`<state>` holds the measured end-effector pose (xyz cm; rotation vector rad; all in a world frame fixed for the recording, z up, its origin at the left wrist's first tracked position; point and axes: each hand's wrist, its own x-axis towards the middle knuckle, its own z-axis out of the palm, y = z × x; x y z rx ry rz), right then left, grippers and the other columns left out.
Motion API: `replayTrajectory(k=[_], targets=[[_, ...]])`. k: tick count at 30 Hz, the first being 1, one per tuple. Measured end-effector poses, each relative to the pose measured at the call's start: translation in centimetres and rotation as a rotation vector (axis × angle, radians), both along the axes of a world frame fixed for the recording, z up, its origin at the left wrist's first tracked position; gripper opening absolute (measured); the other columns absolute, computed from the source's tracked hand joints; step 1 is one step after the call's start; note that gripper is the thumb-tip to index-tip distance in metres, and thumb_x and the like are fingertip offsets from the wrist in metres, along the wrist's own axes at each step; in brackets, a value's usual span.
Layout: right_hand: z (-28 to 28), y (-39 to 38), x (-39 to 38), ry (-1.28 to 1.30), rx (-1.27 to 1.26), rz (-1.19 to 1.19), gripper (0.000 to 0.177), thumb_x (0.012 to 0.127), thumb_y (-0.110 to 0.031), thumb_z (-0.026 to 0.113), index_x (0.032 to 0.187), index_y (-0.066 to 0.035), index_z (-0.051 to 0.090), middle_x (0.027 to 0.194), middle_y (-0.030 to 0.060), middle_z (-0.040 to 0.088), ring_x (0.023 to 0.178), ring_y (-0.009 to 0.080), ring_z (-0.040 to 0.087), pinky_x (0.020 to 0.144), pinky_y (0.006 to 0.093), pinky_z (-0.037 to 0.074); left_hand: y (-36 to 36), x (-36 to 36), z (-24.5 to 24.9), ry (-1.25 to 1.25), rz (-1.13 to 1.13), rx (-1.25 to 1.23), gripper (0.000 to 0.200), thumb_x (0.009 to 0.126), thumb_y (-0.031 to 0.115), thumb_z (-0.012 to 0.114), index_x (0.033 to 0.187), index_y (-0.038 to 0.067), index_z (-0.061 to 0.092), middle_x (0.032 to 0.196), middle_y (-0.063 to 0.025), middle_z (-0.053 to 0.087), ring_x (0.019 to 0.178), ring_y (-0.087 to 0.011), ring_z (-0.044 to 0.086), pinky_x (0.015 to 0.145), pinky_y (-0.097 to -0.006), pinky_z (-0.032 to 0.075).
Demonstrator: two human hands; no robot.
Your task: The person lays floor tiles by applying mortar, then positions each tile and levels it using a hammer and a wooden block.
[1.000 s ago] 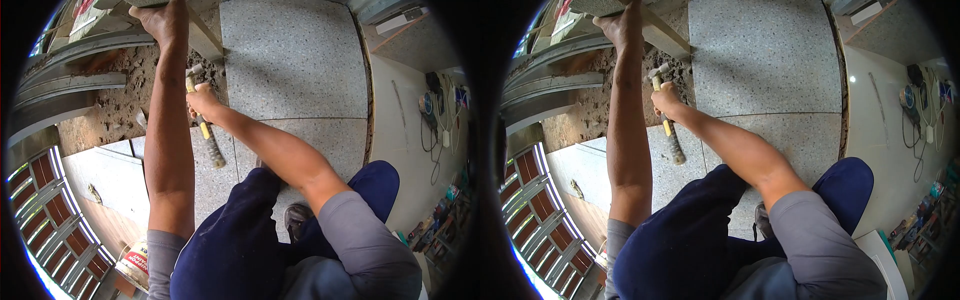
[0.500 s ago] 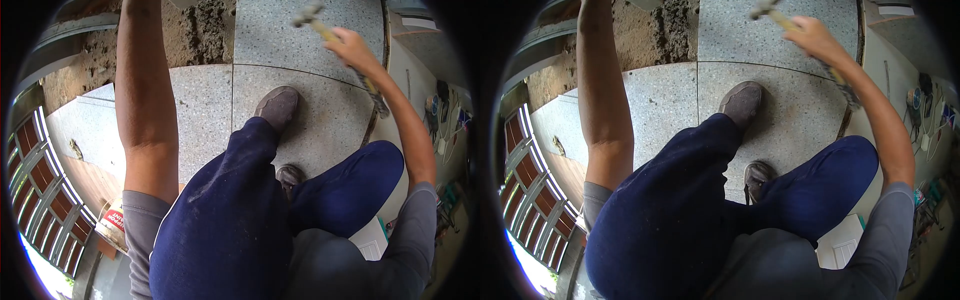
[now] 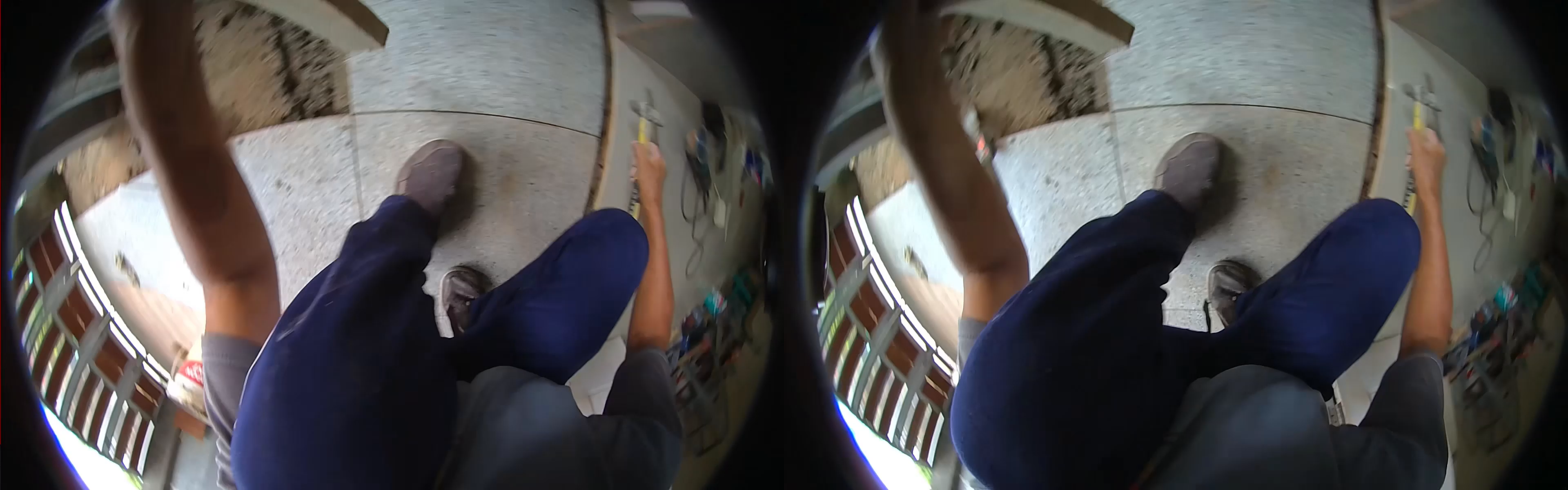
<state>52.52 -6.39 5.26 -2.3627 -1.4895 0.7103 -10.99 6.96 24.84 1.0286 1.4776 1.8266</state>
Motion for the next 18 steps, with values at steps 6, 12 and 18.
replayTrajectory(k=[6,12,18], targets=[[-3.3,-9.3,5.6,-0.239,0.100,-0.013,0.042,0.094,-0.041,0.062,0.101,0.000,0.065,0.078,0.0239,0.067,0.073,0.0436,0.066,0.067,0.0480,0.053,-1.3,4.6,-3.8,-0.309,-0.365,-0.210,0.034,0.094,0.016,0.074,0.120,-0.002,0.065,0.101,-0.0139,0.067,0.092,-0.0216,0.066,0.086,-0.0368,0.055],[-3.8,-13.9,6.8,-0.211,0.001,-0.164,0.044,0.091,-0.041,0.061,0.101,0.002,0.063,0.090,0.0299,0.067,0.090,0.0523,0.063,0.079,0.0536,0.051,-3.8,10.8,-9.1,-0.392,-0.544,-0.456,0.027,0.096,0.022,0.072,0.109,0.000,0.067,0.096,-0.0153,0.071,0.098,-0.0297,0.069,0.095,-0.0520,0.054],[-3.6,-15.9,7.0,-0.417,0.103,-0.121,0.040,0.094,-0.038,0.059,0.103,0.000,0.067,0.093,0.0277,0.068,0.087,0.0492,0.064,0.081,0.0538,0.052,-6.8,18.0,-10.9,-0.389,-0.608,-0.532,0.046,0.092,0.028,0.077,0.118,-0.005,0.056,0.099,-0.0177,0.065,0.104,-0.0310,0.065,0.096,-0.0497,0.051]])
